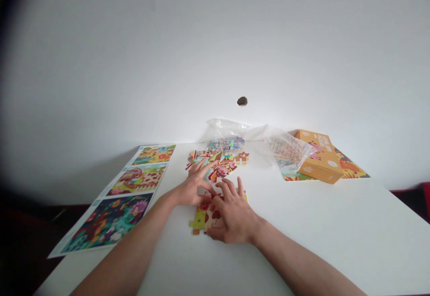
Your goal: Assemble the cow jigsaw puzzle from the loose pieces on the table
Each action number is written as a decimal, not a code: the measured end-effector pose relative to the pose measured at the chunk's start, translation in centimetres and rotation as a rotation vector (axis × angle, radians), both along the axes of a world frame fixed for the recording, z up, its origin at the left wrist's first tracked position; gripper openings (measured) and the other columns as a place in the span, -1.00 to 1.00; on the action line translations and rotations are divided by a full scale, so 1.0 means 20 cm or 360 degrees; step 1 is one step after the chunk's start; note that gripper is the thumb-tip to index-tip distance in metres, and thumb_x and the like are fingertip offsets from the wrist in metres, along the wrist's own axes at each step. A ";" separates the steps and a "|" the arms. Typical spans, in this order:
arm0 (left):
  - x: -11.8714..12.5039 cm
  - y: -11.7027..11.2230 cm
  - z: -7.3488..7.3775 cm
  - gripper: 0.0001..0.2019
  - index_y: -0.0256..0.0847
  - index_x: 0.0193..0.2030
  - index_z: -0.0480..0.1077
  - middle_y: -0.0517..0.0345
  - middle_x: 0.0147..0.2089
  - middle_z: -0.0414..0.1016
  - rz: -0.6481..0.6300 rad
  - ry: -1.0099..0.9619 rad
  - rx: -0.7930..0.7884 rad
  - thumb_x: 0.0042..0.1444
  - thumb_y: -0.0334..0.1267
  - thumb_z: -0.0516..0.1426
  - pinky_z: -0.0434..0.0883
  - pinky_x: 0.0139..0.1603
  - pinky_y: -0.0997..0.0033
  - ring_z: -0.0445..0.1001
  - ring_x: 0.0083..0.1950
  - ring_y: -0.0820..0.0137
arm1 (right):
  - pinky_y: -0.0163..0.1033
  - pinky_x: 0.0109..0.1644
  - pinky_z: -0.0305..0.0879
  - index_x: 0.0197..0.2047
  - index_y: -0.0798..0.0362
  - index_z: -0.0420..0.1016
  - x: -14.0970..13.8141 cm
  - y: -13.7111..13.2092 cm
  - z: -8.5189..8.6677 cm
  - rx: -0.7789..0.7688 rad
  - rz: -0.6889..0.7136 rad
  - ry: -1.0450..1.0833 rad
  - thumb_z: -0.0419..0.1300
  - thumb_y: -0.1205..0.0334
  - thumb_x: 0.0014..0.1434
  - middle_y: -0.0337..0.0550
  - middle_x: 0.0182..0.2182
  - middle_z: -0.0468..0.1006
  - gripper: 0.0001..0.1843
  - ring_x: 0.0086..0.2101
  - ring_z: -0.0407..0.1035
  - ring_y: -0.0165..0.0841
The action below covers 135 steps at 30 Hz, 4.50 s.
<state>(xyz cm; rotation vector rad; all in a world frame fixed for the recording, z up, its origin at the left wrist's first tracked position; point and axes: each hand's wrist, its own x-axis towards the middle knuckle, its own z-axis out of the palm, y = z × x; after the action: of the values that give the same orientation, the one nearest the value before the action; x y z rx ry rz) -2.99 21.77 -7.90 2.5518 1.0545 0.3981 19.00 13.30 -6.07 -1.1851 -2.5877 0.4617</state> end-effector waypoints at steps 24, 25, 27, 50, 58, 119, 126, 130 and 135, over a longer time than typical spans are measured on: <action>0.00 -0.01 0.02 -0.71 0.13 -0.22 0.64 0.53 0.56 -0.41 -0.0024 0.0086 -0.0098 -0.16 -0.08 0.42 -0.36 0.45 -0.33 -0.44 0.52 -0.25 | 0.40 0.35 -0.60 0.18 -0.01 0.36 0.00 0.00 -0.01 0.0012 0.0015 0.0025 0.31 -0.22 -0.01 0.11 0.27 0.17 -0.23 0.35 -0.18 0.08; 0.00 -0.01 0.02 -0.72 0.12 -0.22 0.64 0.52 0.56 -0.41 -0.0020 0.0085 -0.0107 -0.15 -0.09 0.42 -0.37 0.45 -0.33 -0.45 0.52 -0.23 | 0.41 0.35 -0.59 0.16 -0.01 0.37 0.00 0.00 0.00 0.0019 0.0025 0.0040 0.32 -0.23 -0.02 0.10 0.27 0.18 -0.24 0.35 -0.18 0.09; 0.00 -0.01 0.03 -0.72 0.10 -0.22 0.64 0.50 0.56 -0.41 -0.0015 0.0090 -0.0133 -0.15 -0.08 0.41 -0.39 0.44 -0.32 -0.46 0.53 -0.21 | 0.41 0.34 -0.54 0.06 -0.05 0.45 0.03 0.02 0.01 0.0042 0.0033 0.0101 0.33 -0.19 -0.01 0.06 0.26 0.20 -0.37 0.34 -0.13 0.09; 0.00 -0.01 0.06 -0.80 0.15 -0.26 0.66 0.44 0.53 -0.13 -0.0100 -0.0066 -0.0150 -0.10 -0.08 0.41 -0.21 0.48 -0.24 -0.23 0.52 -0.13 | -0.25 -0.57 0.04 0.19 0.28 0.29 -0.18 -0.31 -0.02 0.0337 0.0324 -0.0450 0.09 0.22 0.20 -0.05 -0.54 0.59 -0.48 -0.65 0.38 -0.28; 0.02 -0.03 0.06 -0.71 0.10 -0.20 0.65 0.43 0.55 -0.24 -0.0064 0.0098 -0.0202 -0.15 -0.07 0.43 -0.35 0.47 -0.24 -0.41 0.53 -0.17 | -0.21 -0.59 0.14 0.22 0.41 0.27 -0.25 -0.38 -0.04 0.0127 -0.0019 -0.0652 0.05 0.02 0.30 0.11 -0.48 0.60 -0.36 -0.61 0.45 -0.20; 0.02 0.08 -0.09 -0.63 0.31 0.11 0.48 0.30 0.44 0.13 0.0430 -0.0005 0.0408 0.20 -0.19 0.14 -0.03 0.35 -0.30 -0.11 0.45 -0.08 | 0.17 0.23 0.02 0.16 -0.07 0.44 0.24 0.39 -0.16 0.0148 -0.0907 0.0110 0.14 0.12 0.23 -0.11 0.26 0.35 -0.57 0.25 0.07 -0.04; 0.02 0.08 -0.09 -0.76 0.15 -0.12 0.60 0.25 0.39 0.25 0.0514 -0.0014 0.0406 0.19 -0.23 0.13 -0.01 0.32 -0.34 -0.04 0.43 -0.08 | 0.15 0.23 0.02 0.28 -0.09 0.31 0.22 0.39 -0.17 0.0217 -0.0887 0.0070 0.15 0.13 0.25 -0.07 0.34 0.22 -0.47 0.31 -0.02 -0.06; 0.01 0.08 -0.07 -0.81 0.08 -0.23 0.62 0.20 0.33 0.32 0.0620 -0.0041 0.0470 0.17 -0.23 0.15 0.00 0.33 -0.31 0.00 0.42 -0.07 | 0.14 0.23 -0.01 0.09 -0.06 0.46 0.22 0.39 -0.17 0.0222 -0.0855 0.0073 0.16 0.08 0.27 -0.08 0.23 0.38 -0.65 0.28 0.02 -0.07; 0.03 0.05 -0.05 -0.68 0.27 0.04 0.54 0.31 0.43 0.15 0.0396 0.0016 0.0395 0.14 -0.15 0.22 -0.07 0.36 -0.31 -0.09 0.44 -0.10 | 0.08 0.19 0.03 -0.03 -0.05 0.50 0.23 0.40 -0.18 0.0287 -0.0920 0.0155 0.20 0.13 0.25 -0.11 0.23 0.39 -0.77 0.23 0.09 -0.08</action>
<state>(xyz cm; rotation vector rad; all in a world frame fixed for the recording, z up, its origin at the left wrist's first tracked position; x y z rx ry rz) -2.41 22.80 -8.85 2.6406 1.4124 0.6167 23.51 21.21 -9.77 -1.6980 -2.0193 0.1508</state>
